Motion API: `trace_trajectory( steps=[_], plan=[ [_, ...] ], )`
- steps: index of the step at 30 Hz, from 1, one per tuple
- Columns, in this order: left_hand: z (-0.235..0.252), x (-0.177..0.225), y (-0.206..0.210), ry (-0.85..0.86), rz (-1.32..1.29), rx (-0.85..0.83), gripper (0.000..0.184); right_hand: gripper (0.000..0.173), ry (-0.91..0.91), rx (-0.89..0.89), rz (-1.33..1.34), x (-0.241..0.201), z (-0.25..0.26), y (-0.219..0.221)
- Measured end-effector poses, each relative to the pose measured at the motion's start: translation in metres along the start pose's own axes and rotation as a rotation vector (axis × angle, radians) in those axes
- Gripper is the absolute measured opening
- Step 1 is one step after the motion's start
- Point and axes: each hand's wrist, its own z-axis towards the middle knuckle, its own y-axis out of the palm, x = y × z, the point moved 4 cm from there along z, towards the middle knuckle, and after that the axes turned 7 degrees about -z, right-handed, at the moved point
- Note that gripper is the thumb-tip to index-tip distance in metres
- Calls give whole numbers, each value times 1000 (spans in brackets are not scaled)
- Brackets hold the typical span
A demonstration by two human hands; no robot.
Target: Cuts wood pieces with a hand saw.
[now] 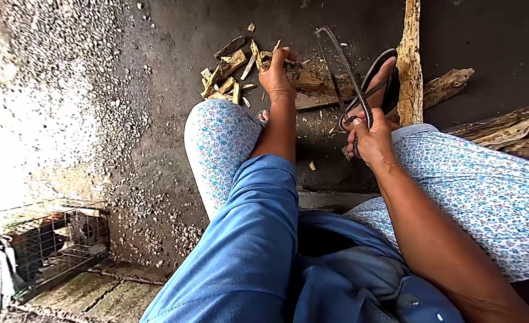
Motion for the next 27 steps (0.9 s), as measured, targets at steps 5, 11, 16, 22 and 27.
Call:
trace_trajectory(
  steps=[5,11,16,22,27],
  plan=[
    [2,-5,-1,4,-4,-27,11,25,-2,-5,-6,1,-2,1],
    [9,-11,-13,-20,-11,-38,5,25,2,-19,-11,5,-1,3],
    [13,-14,-19,-33,-23,-45,4,28,-15,16,-34,4,-6,8],
    [14,-14,-19,-30,6,21,6,29,63,-39,-124,-5,-3,9],
    [10,-13,-18,-52,11,61,8,27,83,-62,-131,-6,-9,7]
  ],
)
